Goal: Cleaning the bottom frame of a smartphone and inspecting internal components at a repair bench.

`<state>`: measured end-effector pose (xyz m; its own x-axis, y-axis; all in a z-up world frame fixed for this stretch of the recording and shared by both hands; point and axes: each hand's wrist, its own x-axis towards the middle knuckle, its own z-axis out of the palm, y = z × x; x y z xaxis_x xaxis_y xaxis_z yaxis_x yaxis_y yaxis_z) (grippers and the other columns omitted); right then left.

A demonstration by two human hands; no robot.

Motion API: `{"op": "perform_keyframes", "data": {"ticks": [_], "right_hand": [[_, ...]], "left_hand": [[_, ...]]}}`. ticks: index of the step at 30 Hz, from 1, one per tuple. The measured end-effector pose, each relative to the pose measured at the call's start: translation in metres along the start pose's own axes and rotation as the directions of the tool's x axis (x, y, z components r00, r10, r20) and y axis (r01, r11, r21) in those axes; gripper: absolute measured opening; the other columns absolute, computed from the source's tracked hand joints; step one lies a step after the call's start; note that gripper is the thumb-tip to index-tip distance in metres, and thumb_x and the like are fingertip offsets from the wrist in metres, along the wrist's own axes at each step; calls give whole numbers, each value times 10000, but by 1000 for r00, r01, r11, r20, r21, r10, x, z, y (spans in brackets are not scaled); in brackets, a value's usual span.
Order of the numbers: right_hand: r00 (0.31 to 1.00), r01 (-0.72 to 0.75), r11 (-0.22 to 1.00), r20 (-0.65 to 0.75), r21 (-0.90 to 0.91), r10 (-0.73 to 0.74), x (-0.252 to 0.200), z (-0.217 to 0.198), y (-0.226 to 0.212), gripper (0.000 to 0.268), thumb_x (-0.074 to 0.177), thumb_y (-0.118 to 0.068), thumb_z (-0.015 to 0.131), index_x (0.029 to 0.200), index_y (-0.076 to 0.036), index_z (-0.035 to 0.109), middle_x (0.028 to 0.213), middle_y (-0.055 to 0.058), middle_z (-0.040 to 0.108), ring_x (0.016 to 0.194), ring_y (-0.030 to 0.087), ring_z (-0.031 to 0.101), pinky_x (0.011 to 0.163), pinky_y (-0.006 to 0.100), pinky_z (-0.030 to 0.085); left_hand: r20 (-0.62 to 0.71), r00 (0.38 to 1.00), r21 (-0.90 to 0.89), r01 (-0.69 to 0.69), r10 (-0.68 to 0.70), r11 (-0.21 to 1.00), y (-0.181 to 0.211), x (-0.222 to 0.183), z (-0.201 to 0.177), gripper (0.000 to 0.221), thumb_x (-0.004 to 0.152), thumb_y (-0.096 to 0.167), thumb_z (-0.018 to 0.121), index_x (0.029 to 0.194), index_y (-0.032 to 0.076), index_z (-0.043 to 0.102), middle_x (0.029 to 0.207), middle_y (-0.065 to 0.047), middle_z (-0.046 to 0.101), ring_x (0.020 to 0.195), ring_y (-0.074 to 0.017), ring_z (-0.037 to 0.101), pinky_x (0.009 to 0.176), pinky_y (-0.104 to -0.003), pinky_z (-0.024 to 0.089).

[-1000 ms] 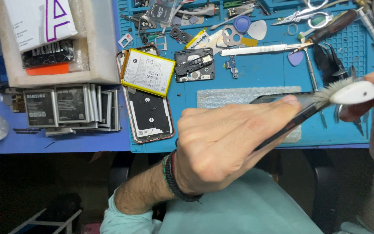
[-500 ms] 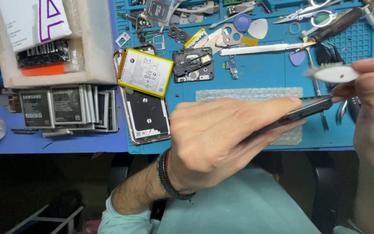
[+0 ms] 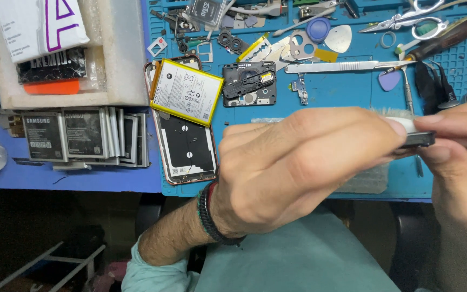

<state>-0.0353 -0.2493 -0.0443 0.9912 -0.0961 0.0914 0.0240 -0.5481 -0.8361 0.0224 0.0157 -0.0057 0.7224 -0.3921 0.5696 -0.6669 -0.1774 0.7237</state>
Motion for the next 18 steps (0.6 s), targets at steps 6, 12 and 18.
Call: {"op": "perform_keyframes", "data": {"ticks": [6,12,18], "right_hand": [[999,36,999,-3,10,-36,4,3,-16,312,1193,-123,532,1335,137,631,1269,276,589,1191,319,610,1013,323,472],[995,89,996,38,-31,-88,4,-1,-5,353,1176,-157,521,1333,140,630,1258,274,578,1177,328,602,1012,350,472],[998,54,999,19,8,-54,3,-2,-3,278,1209,-64,532,1368,147,616,1300,284,589,1194,319,603,995,325,467]], "left_hand": [[47,999,-6,-19,19,1000,0,5,-9,221,1267,105,665,1465,63,579,1480,-72,753,1306,-238,965,1054,-343,833],[102,994,-13,-46,47,999,6,14,-18,165,1255,77,596,1411,35,625,1470,-107,726,1285,-266,953,1039,-360,805],[155,985,-21,-73,75,997,10,21,-23,189,1242,50,526,1357,6,670,1460,-141,699,1263,-294,940,1024,-378,777]]}}
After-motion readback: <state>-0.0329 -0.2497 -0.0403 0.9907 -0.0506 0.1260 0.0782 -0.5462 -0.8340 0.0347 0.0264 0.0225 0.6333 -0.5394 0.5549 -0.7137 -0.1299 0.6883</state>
